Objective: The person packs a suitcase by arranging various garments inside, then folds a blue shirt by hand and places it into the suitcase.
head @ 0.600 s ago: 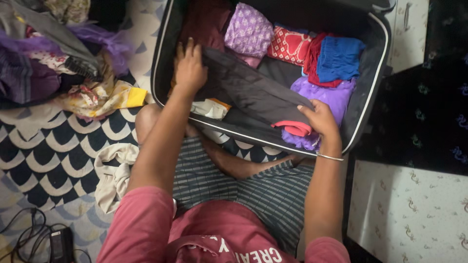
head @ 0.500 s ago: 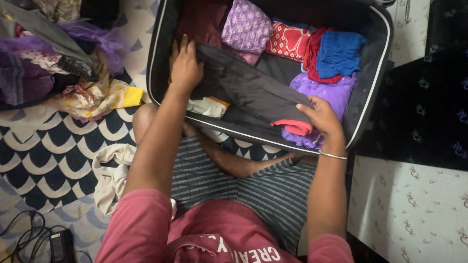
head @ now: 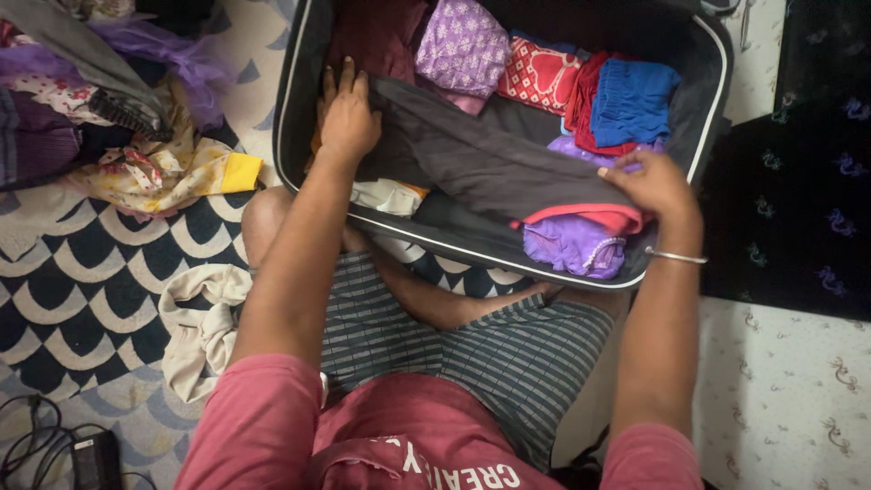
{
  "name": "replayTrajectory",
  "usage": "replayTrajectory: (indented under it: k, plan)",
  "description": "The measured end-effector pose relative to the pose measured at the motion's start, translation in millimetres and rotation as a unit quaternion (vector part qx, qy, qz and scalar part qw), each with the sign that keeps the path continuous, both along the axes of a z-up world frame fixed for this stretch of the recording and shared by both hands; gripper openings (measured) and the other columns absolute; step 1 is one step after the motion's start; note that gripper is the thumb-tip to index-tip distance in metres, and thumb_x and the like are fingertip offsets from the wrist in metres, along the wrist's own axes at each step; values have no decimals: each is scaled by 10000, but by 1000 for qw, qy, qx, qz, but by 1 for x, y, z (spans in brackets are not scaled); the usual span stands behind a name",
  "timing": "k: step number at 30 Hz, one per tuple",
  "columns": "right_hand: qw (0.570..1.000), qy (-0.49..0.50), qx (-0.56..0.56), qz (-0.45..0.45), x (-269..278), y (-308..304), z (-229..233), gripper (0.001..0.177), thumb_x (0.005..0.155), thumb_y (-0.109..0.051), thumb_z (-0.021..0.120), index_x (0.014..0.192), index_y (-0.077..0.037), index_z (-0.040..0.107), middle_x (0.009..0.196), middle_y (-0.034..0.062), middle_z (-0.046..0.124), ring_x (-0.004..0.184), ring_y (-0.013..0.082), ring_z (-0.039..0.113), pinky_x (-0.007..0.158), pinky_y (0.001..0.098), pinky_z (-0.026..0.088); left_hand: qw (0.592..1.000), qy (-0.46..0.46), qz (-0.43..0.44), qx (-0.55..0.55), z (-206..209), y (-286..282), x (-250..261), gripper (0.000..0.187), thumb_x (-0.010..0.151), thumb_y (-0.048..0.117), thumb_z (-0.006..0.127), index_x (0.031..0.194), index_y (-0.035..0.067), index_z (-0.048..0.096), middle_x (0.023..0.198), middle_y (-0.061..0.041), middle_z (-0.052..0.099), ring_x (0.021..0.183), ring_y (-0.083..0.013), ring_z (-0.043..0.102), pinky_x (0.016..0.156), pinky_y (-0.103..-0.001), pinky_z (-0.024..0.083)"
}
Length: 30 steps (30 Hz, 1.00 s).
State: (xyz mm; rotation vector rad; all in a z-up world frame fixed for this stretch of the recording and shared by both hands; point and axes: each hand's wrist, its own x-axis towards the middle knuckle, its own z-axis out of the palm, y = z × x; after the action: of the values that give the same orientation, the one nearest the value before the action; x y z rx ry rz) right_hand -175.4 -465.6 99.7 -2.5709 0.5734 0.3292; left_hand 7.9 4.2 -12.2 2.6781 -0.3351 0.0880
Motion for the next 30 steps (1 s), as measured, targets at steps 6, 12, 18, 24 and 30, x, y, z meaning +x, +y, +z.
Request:
replayTrajectory:
  k: [6,12,18,24,30]
  plan:
    - [997,55,29,34,-20,-5,-47,653,742,-462,891,1160,7,715,915,185,740,833,273,713,764,412,565,1000,-3,0,-4,3,-2,-2,735,829,222,793,1481,54,498,1659,-138,280,1509,-446,232,1143,-601,342]
    - [997,-17,3,74,-26,-7,-38,548,769,-315,870,1182,8,714,935,158,722,829,268,704,763,418,558,1000,7,0,-2,4,-3,-1,722,837,193,795,1473,54,483,1655,-151,267,1501,-461,216,1128,-612,340]
    - [972,-63,221,-42,-4,46,10,293,912,-112,789,1158,-24,656,989,104,730,731,220,627,615,340,490,1000,16,0,-14,6,-3,-2,716,836,198,804,1465,57,492,1654,-143,272,1506,-458,217,1133,-623,337]
    - [970,-107,214,41,40,151,39,352,895,-202,780,1181,-32,667,1076,91,733,923,139,726,788,296,595,1000,4,1,-17,4,-2,-3,720,832,186,798,1470,50,495,1652,-145,281,1507,-463,222,1120,-619,349]
    - [950,-181,226,116,56,167,28,376,922,-165,764,1252,-21,656,1147,91,755,981,143,731,872,296,585,1000,-3,-2,-9,3,-1,-3,722,824,201,806,1462,51,503,1646,-148,284,1496,-462,236,1129,-605,359]
